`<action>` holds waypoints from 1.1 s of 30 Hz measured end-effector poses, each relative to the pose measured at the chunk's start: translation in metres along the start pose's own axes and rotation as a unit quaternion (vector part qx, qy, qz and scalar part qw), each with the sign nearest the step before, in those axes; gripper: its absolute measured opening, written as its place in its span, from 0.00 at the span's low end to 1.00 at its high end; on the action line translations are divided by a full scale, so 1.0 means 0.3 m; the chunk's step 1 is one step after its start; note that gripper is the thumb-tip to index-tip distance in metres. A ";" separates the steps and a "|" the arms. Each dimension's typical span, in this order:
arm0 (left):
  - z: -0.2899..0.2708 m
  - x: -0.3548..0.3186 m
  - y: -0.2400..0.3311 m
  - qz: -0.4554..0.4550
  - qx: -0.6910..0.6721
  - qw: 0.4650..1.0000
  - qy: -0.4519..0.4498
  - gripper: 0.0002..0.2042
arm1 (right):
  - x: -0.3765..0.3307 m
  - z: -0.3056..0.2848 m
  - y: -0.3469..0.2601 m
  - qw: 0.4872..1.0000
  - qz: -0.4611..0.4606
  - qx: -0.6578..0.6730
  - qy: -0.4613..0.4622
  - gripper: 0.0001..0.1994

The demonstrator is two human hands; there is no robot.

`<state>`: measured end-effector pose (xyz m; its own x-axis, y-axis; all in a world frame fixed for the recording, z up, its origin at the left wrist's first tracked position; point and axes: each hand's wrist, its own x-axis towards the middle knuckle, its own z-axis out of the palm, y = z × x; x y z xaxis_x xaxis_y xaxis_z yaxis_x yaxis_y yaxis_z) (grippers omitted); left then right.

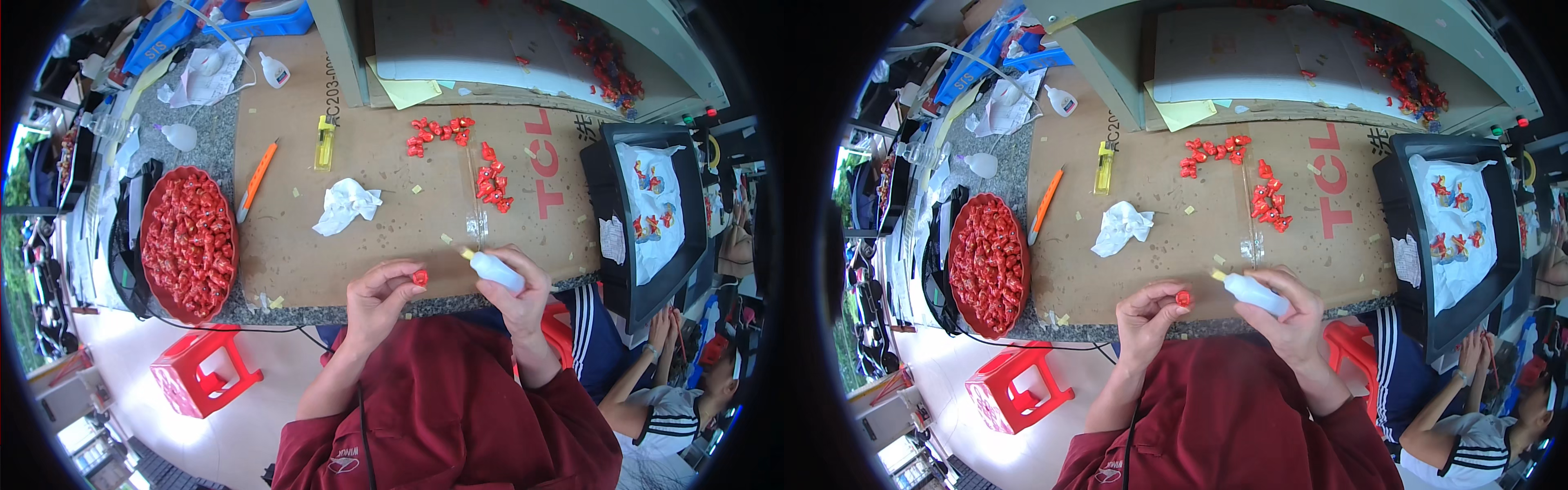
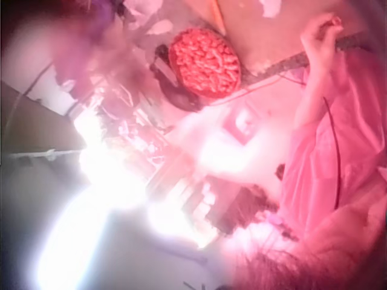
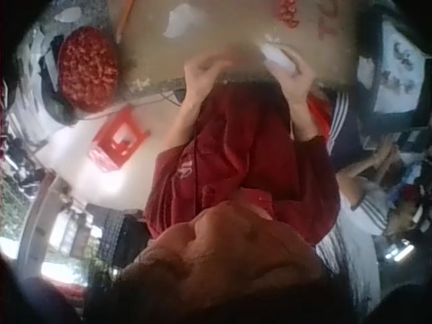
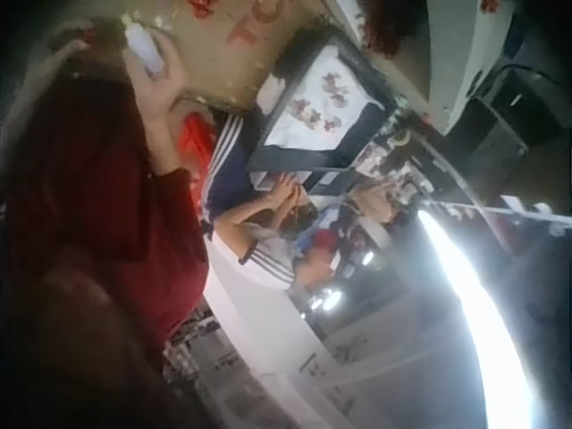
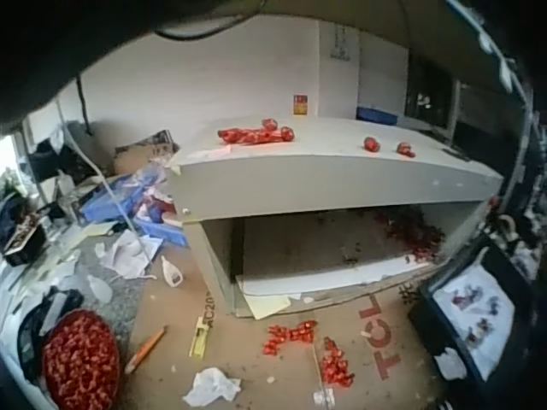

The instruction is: The person glues small red plastic components together at a workbench using a glue bottle.

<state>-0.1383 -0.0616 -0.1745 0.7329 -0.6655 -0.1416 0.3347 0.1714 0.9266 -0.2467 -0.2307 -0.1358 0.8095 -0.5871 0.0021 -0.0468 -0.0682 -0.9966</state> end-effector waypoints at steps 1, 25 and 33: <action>-0.004 -0.001 0.002 -0.009 0.002 1.000 0.006 0.11 | 0.010 0.021 0.006 1.000 -0.004 -0.002 0.005 0.17; -0.031 -0.028 0.010 0.001 -0.045 0.999 0.026 0.12 | 0.483 0.146 0.029 0.869 -0.241 -0.420 -0.101 0.07; -0.009 -0.023 0.023 0.045 0.046 0.998 -0.012 0.12 | 0.123 0.030 -0.128 0.962 -0.097 -0.195 -0.168 0.07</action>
<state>-0.1394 -0.0539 -0.1682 0.7426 -0.6679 -0.0490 0.2112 0.1642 0.9636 -0.2098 -0.2425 -0.0983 0.9654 -0.2440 0.0921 -0.0393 -0.4851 -0.8736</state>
